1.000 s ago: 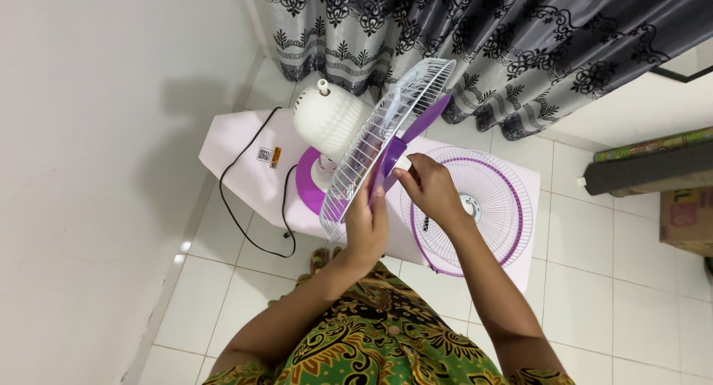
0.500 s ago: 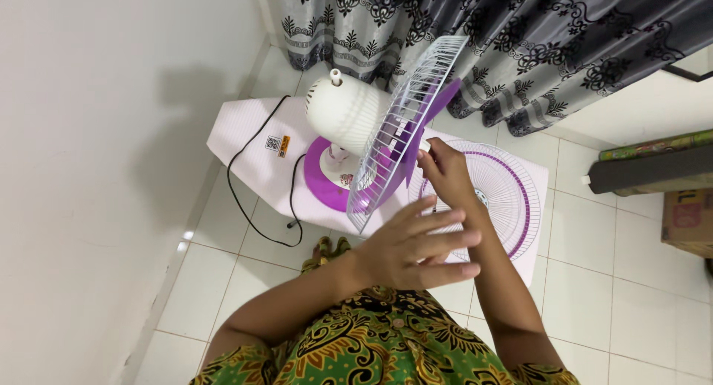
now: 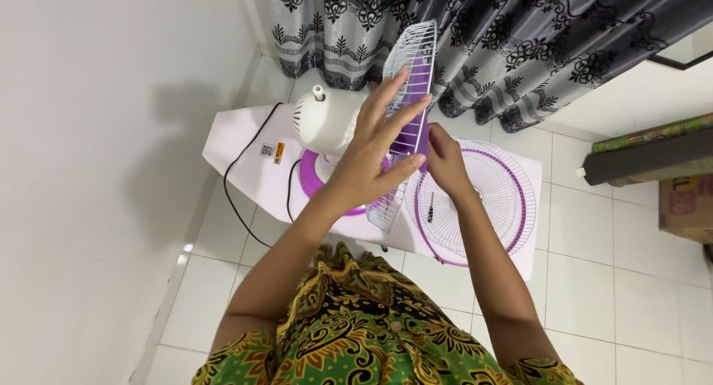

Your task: The person assembles a small electric fan by hand. They attach the front grille to the motor housing, insert the purple fan blade, secure it with a white plastic nut, and then place the rear grille over the assembly.

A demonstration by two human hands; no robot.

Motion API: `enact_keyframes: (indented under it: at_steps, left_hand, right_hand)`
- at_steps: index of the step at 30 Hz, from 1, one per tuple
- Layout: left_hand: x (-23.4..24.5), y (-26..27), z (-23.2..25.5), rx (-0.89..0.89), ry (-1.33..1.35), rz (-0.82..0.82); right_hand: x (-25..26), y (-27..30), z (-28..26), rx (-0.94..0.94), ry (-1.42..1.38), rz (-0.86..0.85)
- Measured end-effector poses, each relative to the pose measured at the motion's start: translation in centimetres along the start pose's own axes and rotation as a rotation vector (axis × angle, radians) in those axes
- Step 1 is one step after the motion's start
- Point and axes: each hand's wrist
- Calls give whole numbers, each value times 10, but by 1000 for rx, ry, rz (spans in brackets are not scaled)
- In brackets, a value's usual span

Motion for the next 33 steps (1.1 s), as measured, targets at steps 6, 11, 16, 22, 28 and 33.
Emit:
enact_keyframes:
  at_steps: [6, 11, 16, 22, 28, 33]
  left_hand:
    - [-6, 2, -4, 9, 61, 50]
    - [-3, 1, 2, 50, 84, 54]
    - [13, -12, 28, -32, -65, -28]
    - [20, -43, 55, -482, -630, -412]
    - [18, -123, 56, -463, -562, -714]
    - [12, -164, 56, -294, -694, -1216]
  right_hand:
    - [3, -5, 6, -33, -205, -48]
    - [3, 0, 3, 23, -144, -47]
    - [1, 0, 2, -4, -97, -30]
    - [7, -5, 16, 68, -8, -35]
    - [9, -9, 24, -28, -36, -107]
    - [3, -6, 16, -66, -197, -70]
Point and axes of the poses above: each hand's wrist, its own y-axis away from the middle knuckle, its own x-axis out of the back of the hand, z = x × y, and after that the axes turned 8 degrees about z, right-handed
